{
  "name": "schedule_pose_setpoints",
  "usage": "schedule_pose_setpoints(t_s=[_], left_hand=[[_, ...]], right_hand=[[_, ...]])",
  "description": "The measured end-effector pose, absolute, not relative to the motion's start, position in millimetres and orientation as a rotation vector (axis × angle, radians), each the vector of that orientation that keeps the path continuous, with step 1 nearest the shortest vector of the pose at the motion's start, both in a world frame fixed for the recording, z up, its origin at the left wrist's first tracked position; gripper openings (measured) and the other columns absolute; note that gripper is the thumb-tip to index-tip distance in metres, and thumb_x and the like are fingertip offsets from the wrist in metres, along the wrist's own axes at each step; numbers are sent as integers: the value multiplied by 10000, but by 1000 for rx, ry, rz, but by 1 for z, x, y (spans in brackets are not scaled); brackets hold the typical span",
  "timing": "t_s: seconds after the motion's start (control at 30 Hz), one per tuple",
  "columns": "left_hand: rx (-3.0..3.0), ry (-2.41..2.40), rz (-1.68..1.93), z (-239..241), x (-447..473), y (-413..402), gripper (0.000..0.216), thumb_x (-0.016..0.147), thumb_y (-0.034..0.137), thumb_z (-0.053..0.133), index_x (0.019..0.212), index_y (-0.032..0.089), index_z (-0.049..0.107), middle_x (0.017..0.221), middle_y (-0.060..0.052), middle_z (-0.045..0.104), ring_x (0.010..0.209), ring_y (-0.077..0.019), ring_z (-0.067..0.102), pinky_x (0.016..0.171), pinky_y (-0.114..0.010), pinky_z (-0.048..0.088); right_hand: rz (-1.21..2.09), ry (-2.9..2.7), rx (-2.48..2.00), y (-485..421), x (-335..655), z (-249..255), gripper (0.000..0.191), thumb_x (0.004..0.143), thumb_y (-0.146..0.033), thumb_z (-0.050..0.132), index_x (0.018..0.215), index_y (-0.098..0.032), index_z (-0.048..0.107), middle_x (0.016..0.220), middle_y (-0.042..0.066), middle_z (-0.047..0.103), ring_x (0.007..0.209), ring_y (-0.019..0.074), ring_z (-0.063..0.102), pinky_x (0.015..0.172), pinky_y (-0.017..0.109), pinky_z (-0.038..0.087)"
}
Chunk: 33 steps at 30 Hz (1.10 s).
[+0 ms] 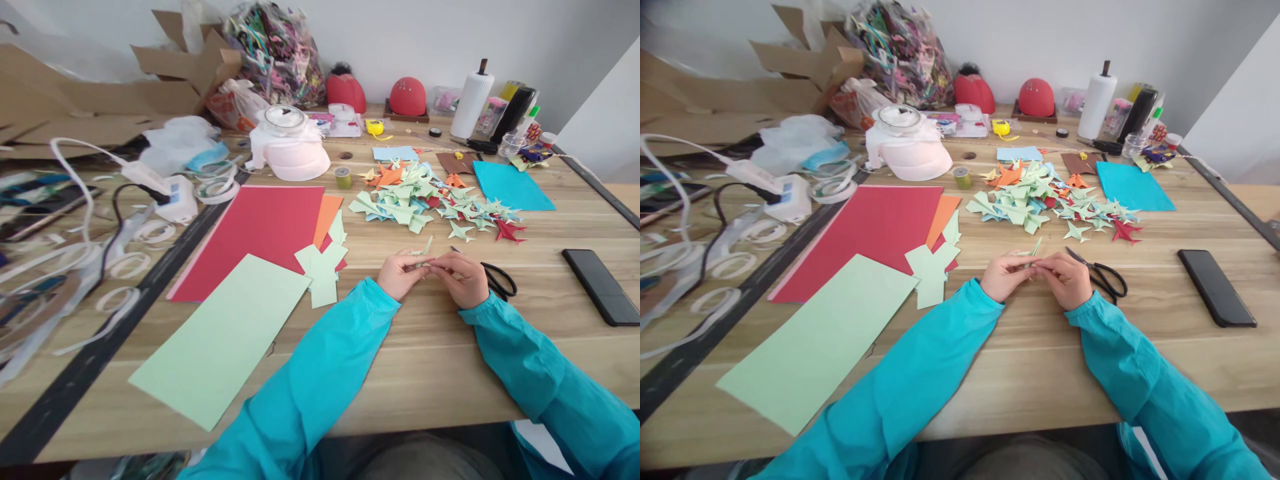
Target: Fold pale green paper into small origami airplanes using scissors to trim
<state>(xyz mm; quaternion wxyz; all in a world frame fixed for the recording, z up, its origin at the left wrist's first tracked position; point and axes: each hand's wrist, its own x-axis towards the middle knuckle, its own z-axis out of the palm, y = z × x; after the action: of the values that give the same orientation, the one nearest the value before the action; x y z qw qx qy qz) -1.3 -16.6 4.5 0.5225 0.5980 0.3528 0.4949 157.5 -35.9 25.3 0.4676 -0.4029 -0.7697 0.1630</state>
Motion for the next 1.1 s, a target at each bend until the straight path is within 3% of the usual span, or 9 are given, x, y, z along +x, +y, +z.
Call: schedule_pose_setpoints(t_s=[0.13, 0.37, 0.53, 0.77, 1.1], left_hand=[[1305, 822, 1158, 5, 0, -17, 323, 641, 354, 724, 891, 150, 726, 889, -77, 640, 651, -123, 600, 547, -243, 528], [1222, 852, 1100, 11, -3, -16, 287, 594, 307, 758, 813, 124, 722, 703, -38, 659, 565, -100, 580, 563, -237, 511], [1192, 825, 1106, 14, -4, -15, 295, 551, 333, 784, 724, 112, 692, 721, -37, 663, 537, -90, 572, 540, -231, 496], [1117, 819, 1032, 12, -5, -12, 360, 573, 389, 770, 754, 105, 643, 585, -19, 642, 517, -107, 588, 560, -243, 493], [1162, 821, 1022, 13, -4, -14, 343, 589, 378, 767, 752, 103, 644, 574, -15, 632, 510, -99, 575, 546, -236, 487]], right_hand=[[362, -1864, -998, -35, 159, 23, 78, 801, -206, 615, 832, -216, 686, 769, 34, 673, 631, 129, 586, 554, 265, 485], [380, -1880, -1072, -35, 159, 23, 74, 809, -240, 604, 789, -208, 668, 751, 34, 673, 606, 129, 574, 526, 262, 473], [463, -1851, -1114, -35, 158, 24, 79, 793, -254, 619, 754, -197, 658, 710, 22, 667, 570, 116, 556, 508, 246, 459], [630, -1691, -1193, -34, 155, 24, 114, 768, -294, 625, 748, -185, 651, 682, 20, 670, 583, 130, 589, 508, 245, 470], [780, -1673, -1224, -35, 155, 22, 247, 766, -425, 622, 752, -180, 641, 688, 33, 659, 591, 137, 574, 530, 264, 461]])
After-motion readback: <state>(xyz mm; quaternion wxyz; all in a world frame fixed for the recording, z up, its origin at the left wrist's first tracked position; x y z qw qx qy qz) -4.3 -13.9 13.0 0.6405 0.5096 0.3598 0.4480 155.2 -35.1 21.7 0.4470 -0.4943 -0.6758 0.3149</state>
